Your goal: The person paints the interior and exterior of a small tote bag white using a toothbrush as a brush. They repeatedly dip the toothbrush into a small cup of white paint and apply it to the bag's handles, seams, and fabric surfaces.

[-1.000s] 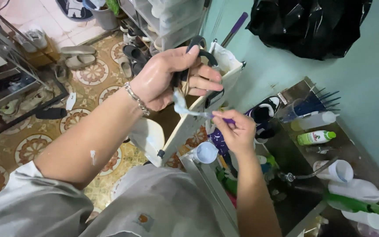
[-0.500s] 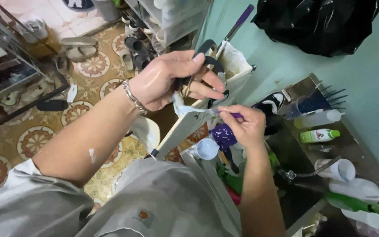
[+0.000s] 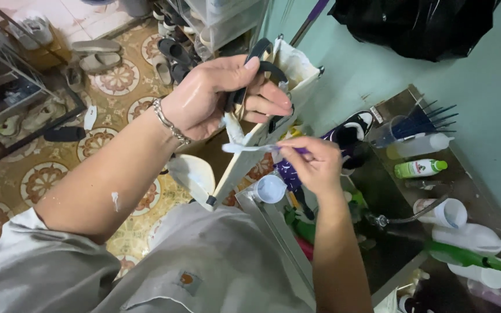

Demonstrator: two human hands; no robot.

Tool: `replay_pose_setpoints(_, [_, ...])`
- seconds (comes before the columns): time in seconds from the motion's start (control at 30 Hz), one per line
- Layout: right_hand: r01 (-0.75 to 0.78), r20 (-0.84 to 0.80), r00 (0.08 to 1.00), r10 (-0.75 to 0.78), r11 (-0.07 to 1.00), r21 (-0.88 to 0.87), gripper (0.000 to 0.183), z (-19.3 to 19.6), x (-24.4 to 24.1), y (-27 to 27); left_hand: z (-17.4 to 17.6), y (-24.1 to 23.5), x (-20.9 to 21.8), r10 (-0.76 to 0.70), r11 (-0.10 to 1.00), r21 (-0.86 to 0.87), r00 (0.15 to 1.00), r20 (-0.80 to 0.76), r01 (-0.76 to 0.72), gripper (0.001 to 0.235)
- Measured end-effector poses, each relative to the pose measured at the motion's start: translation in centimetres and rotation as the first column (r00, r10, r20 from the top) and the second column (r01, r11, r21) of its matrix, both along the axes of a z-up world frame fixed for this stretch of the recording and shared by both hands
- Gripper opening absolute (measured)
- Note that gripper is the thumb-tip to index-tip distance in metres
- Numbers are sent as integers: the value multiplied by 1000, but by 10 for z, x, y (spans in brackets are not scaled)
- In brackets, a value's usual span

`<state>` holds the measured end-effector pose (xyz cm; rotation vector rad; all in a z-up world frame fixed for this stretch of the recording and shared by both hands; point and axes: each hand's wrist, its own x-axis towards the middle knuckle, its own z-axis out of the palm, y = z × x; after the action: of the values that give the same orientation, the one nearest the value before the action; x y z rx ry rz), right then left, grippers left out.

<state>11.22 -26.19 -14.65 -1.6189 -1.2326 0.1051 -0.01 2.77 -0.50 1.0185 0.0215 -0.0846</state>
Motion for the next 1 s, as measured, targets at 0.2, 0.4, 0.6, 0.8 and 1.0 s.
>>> replay_pose_setpoints(0.2, [129, -114, 987, -109, 975, 180, 16, -24, -6, 8, -13, 5, 11, 15, 987, -161, 999, -41, -22, 52])
replay_pose_setpoints(0.4, [258, -201, 956, -215, 940, 222, 15, -44, -8, 14, 4, 7, 8, 1, 994, -105, 998, 66, 6, 42])
replay_pose_setpoints(0.6, [468, -387, 849, -360, 852, 236, 15, -90, -15, -31, 13, 20, 3, 119, 992, -61, 986, 114, -113, 38])
replay_pose_setpoints(0.8, [619, -559, 668, -492, 783, 51, 14, -100, -50, -49, 8, 25, 6, 166, 986, -49, 979, 120, -161, 34])
replay_pose_setpoints(1.0, [553, -778, 546, -311, 831, 56, 21, -24, -60, -21, -1, 35, 11, 227, 974, -23, 972, 69, -226, 44])
